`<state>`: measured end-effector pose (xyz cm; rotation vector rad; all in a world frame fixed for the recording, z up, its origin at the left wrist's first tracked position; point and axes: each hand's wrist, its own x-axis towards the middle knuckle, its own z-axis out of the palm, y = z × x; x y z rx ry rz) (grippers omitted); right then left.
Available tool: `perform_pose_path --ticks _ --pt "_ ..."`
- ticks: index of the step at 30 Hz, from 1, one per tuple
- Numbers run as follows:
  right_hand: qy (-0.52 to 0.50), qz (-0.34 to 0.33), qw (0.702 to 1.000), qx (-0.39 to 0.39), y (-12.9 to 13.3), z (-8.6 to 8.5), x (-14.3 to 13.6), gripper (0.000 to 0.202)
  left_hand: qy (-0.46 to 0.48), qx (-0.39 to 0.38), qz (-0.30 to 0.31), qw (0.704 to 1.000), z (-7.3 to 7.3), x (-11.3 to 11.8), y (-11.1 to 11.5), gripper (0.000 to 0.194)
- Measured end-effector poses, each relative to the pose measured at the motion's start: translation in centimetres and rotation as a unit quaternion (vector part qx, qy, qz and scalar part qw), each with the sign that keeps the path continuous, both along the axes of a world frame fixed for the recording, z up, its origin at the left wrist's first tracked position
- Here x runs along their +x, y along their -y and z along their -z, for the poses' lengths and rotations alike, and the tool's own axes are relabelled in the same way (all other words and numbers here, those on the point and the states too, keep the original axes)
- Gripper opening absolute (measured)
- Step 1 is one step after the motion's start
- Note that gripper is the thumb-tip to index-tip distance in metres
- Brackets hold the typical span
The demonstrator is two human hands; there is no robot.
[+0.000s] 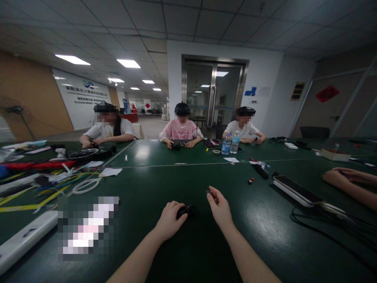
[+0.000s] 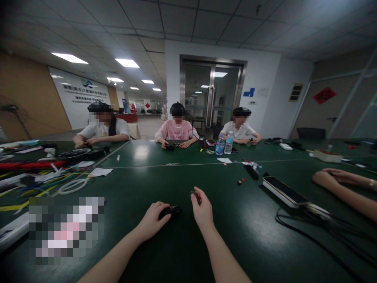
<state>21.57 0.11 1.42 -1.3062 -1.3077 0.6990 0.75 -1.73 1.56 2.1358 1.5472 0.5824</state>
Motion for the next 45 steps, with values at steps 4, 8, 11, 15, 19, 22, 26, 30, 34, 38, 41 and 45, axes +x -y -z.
perform_pose_path --ticks 4,8,11,15,19,22,26,30,34,38,41,45 --pt "0.064 -0.060 0.996 -0.031 0.6 0.0 -0.8 0.036 0.000 0.000 -0.001 1.000 -0.1 0.0 0.0 0.043" --pt "0.101 -0.108 0.988 -0.048 1.4 -0.3 -1.7 0.032 0.001 -0.002 0.000 1.000 -0.1 0.0 0.1 0.043" --pt "0.121 -0.132 0.983 -0.050 1.6 -0.4 -2.3 0.031 0.000 0.004 0.003 1.000 0.0 0.1 0.0 0.042" --pt "0.164 -0.147 0.975 -0.033 1.5 -0.4 -2.8 0.027 -0.012 0.017 0.006 1.000 0.2 0.2 -0.1 0.042" --pt "0.224 -0.173 0.958 -0.050 1.4 -0.4 -2.9 0.021 -0.011 0.012 0.004 1.000 0.2 0.2 -0.1 0.043" --pt "0.228 -0.173 0.956 -0.071 1.4 -0.5 -2.8 0.023 -0.013 0.005 0.003 1.000 0.2 0.2 -0.1 0.042" --pt "0.228 -0.185 0.954 -0.061 1.4 -0.4 -2.6 0.028 -0.023 0.018 0.004 1.000 0.5 0.2 -0.2 0.043" --pt "0.230 -0.204 0.951 -0.046 1.2 0.0 -2.3 0.036 -0.037 0.029 -0.005 0.999 1.1 0.2 -0.4 0.041" --pt "0.218 -0.209 0.952 -0.036 1.3 0.0 -2.2 0.042 -0.034 0.026 -0.004 0.999 1.4 0.2 -0.6 0.039" --pt "0.209 -0.210 0.955 -0.027 1.4 0.0 -2.2 0.045 -0.030 0.020 -0.006 0.999 0.9 0.2 -0.4 0.039" --pt "0.217 -0.212 0.952 -0.031 1.5 -0.1 -2.2 0.041 -0.032 0.011 -0.004 0.999 0.5 0.2 -0.2 0.039" --pt "0.218 -0.208 0.952 -0.050 1.7 -0.2 -2.2 0.040 -0.038 0.008 -0.002 0.999 0.3 0.3 -0.1 0.038"
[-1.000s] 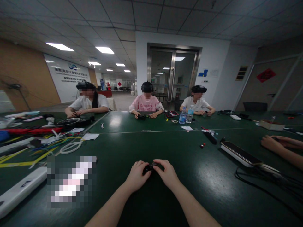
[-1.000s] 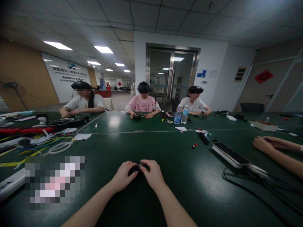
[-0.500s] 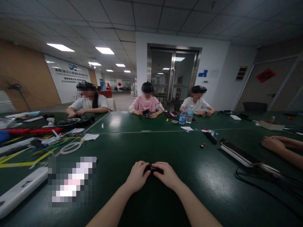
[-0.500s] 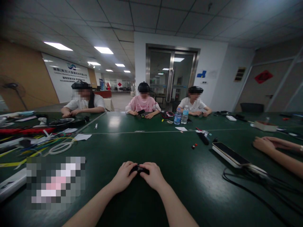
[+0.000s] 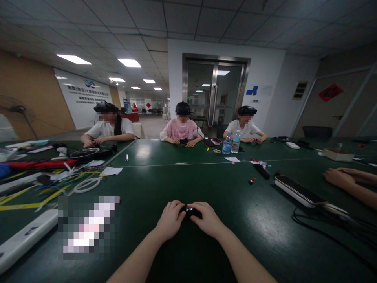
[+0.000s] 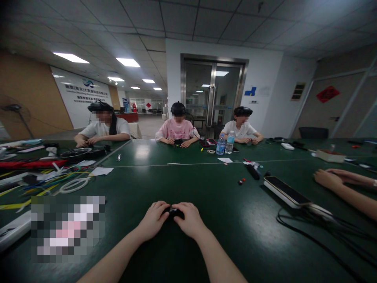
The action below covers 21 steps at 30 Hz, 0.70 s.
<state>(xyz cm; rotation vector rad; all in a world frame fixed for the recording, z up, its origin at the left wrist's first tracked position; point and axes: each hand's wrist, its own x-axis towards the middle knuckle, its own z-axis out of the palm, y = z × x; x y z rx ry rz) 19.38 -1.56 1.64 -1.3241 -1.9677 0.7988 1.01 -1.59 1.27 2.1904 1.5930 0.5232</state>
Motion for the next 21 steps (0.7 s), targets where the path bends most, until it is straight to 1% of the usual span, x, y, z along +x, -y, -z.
perform_pose_path --ticks 5,8,14,21 --pt "0.000 0.003 1.000 0.009 0.15 0.05 -0.01 0.043 0.007 0.007 0.001 1.000 0.45 -0.14 -0.14 0.040" --pt "-0.003 0.006 1.000 0.006 0.16 0.01 -0.01 0.039 0.006 0.000 0.002 1.000 0.63 -0.20 -0.20 0.040" --pt "0.052 -0.012 0.999 0.002 -0.12 -0.19 -0.08 0.037 -0.007 0.020 0.003 1.000 0.81 -0.03 -0.34 0.037" --pt "0.060 -0.017 0.998 0.012 -0.19 -0.23 -0.14 0.034 -0.005 0.014 0.009 1.000 0.26 0.00 -0.02 0.034"
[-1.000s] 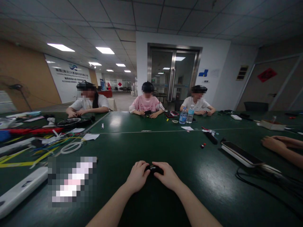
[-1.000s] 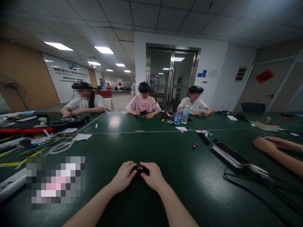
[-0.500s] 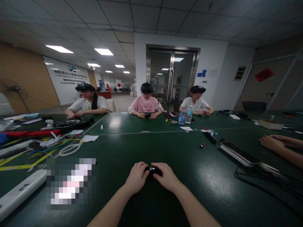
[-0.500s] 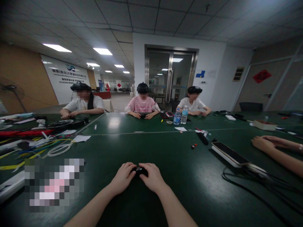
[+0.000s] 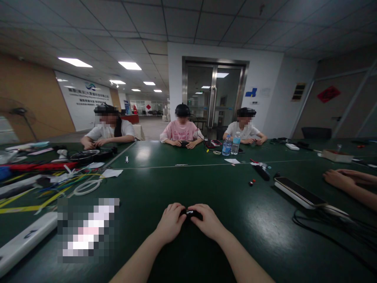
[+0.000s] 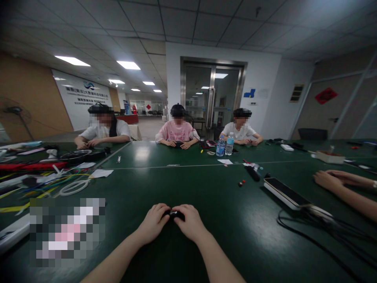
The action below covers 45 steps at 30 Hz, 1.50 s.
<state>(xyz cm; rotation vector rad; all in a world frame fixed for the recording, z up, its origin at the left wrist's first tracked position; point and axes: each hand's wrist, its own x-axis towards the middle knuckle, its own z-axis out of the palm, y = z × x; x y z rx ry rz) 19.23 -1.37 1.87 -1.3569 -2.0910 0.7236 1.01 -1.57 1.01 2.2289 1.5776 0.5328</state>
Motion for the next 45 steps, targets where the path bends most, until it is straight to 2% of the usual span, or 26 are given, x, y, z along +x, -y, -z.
perform_pose_path --ticks 9,16,25,35,42,45 --pt "-0.019 0.010 1.000 -0.011 0.4 -0.3 0.0 0.030 0.006 -0.006 0.018 1.000 -0.2 -0.1 0.2 0.028" --pt "-0.014 0.008 1.000 -0.013 0.4 -0.5 -0.1 0.026 0.018 -0.014 0.020 1.000 -0.9 -0.1 0.7 0.026" --pt "-0.014 0.014 1.000 0.000 0.0 0.1 -0.2 0.028 0.014 0.015 0.022 1.000 -0.2 -0.1 0.3 0.023" --pt "-0.034 0.006 0.999 -0.019 0.2 -0.4 -0.1 0.024 0.065 -0.014 0.004 0.998 0.0 -0.2 0.3 0.030" --pt "-0.060 0.015 0.998 -0.026 0.5 -0.5 -0.2 0.023 0.107 -0.041 0.014 0.993 0.1 -0.5 0.2 0.043" --pt "-0.061 0.013 0.998 -0.015 0.4 -0.3 -0.3 0.023 0.105 -0.040 0.019 0.994 0.3 -0.5 0.1 0.042"
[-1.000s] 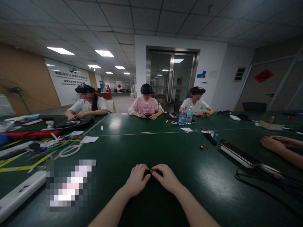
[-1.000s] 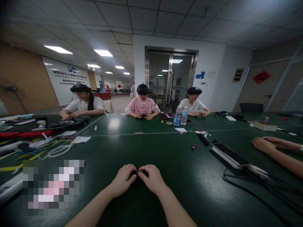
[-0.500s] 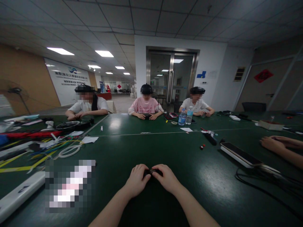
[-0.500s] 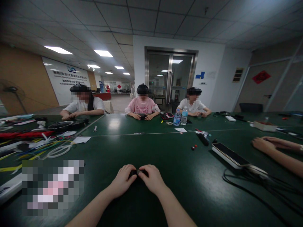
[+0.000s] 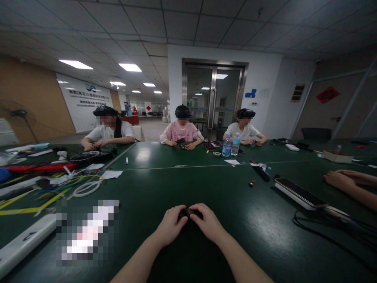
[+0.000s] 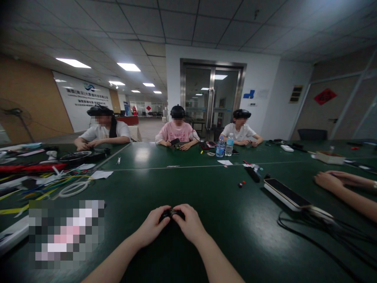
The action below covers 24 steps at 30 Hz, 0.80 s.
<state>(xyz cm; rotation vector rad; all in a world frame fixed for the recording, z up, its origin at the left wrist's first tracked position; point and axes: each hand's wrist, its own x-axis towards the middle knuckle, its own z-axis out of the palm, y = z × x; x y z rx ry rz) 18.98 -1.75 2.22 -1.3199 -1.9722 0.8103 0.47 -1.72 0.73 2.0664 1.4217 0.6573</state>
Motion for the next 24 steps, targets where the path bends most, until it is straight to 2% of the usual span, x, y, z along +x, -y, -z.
perform_pose_path --ticks 7,14,19,24 --pt "-0.017 -0.010 1.000 0.017 -0.1 0.1 0.1 0.022 0.022 -0.010 -0.005 1.000 -0.2 0.2 0.1 0.039" --pt "-0.034 -0.005 0.999 0.009 -0.1 0.1 0.0 0.022 0.056 -0.014 0.024 0.998 -0.7 0.1 0.2 0.037" --pt "-0.027 -0.002 1.000 -0.001 -0.1 0.1 0.0 0.022 0.046 -0.017 0.017 0.999 -1.5 0.4 0.5 0.035" --pt "-0.068 0.023 0.997 -0.008 -0.2 0.3 0.1 0.024 0.017 -0.027 0.005 0.999 -2.0 0.6 0.7 0.035"
